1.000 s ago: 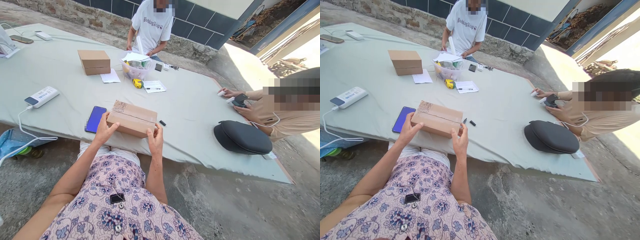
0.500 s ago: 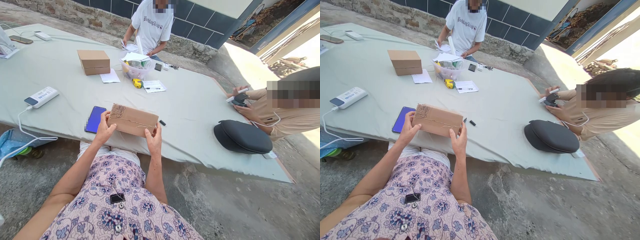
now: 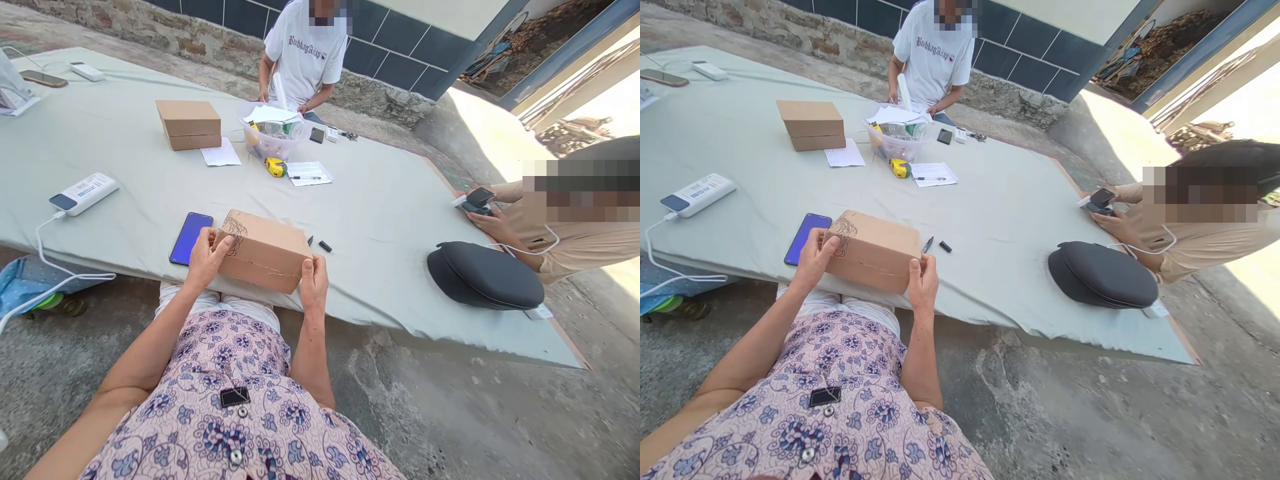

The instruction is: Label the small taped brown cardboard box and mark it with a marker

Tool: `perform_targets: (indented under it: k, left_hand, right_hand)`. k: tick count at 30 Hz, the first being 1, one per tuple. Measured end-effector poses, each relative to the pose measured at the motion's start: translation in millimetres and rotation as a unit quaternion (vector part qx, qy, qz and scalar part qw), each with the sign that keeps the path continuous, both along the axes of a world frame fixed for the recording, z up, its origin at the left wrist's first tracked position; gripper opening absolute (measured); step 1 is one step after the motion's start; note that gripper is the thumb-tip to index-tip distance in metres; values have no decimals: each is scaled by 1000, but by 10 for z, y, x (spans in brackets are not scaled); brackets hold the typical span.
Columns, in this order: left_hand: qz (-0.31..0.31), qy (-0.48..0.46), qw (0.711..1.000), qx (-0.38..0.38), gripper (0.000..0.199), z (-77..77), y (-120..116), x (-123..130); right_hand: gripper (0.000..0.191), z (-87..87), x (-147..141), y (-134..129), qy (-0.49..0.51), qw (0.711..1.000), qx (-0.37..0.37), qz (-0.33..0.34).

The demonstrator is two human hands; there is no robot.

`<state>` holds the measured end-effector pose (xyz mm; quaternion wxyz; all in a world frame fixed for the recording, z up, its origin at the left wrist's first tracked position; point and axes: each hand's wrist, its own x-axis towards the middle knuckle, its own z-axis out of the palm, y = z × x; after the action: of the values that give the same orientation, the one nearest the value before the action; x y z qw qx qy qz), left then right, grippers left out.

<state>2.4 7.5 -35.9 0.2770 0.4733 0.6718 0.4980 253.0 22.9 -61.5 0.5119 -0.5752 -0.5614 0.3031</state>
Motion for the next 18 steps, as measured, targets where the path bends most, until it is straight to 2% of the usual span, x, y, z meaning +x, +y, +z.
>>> perform_targets:
  k: [7,13,18]
  left_hand:
    - [23,57,998,-12,45,43,-11,35]
    - [8,26,1000,-16,41,-28,17,62]
    - [-23,-6,999,-22,45,-108,55,67]
  right_hand:
    - [63,47,-36,-38,-21,1000,-11,-9]
    - [48,86,-50,-28,16,1000,-6,3]
    - [43,3,-58,25,67,997,-21,30]
